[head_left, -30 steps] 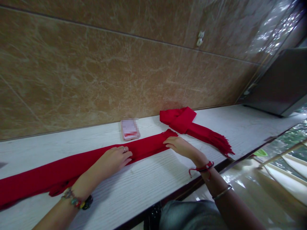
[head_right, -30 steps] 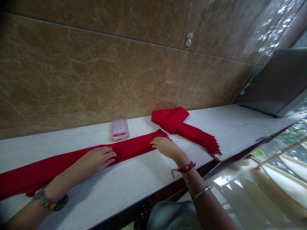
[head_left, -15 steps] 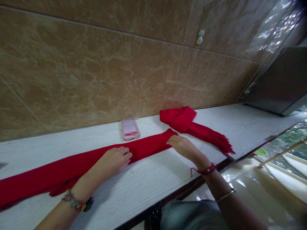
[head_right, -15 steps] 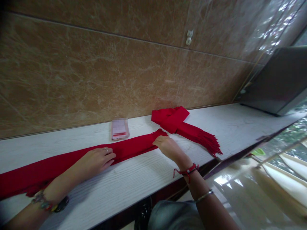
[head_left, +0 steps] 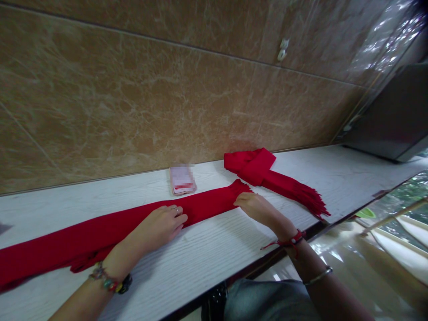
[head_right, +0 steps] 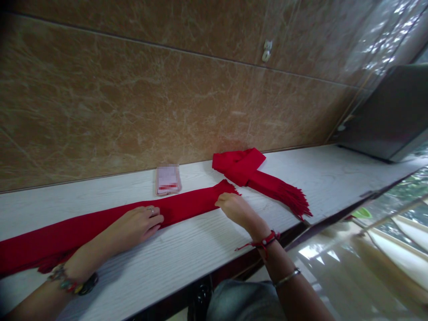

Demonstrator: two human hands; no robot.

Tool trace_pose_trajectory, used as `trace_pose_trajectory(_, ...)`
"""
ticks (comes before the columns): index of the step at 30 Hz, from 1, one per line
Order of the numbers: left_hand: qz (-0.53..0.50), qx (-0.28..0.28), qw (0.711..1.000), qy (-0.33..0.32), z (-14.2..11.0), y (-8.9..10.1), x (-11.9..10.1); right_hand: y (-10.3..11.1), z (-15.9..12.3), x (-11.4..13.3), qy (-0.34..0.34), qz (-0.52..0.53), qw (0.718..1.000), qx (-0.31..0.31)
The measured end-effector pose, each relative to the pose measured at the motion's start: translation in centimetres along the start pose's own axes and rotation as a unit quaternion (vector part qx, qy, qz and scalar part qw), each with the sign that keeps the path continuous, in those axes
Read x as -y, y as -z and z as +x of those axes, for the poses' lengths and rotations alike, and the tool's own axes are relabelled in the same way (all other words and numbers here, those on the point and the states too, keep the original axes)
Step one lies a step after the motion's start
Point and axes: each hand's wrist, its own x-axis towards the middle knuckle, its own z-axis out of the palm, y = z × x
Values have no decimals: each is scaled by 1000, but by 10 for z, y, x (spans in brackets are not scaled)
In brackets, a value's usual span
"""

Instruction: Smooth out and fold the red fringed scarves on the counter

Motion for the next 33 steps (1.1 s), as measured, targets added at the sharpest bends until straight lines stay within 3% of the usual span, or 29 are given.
trace_pose_trajectory(3,-23,-10,1000,12,-1,-4,-2,4,2,7,-4,17,1000,10)
trace_pose_trajectory(8,-66,-34,996,48,-1,-7,-7,7,14,39,20,41,994,-96)
trace_pose_trajectory(12,-82,-17,995,61,2,-8,-6,-6,27,64,79,27,995,-48)
trace_pose_trajectory(17,-73,-34,994,73,-13,-16,0,-21,28,65,108,-13,994,-25)
trace_pose_trajectory(25,-15,-73,970,232,-106,-22,27,-19,30,66,111,-7,993,-35)
trace_pose_trajectory(28,-24,-66,964,258,-143,-17,44,-18,41,77,91,27,993,-65)
trace_pose_trajectory(33,-14,-47,953,299,-195,-11,63,-35,53,90,131,23,988,-78)
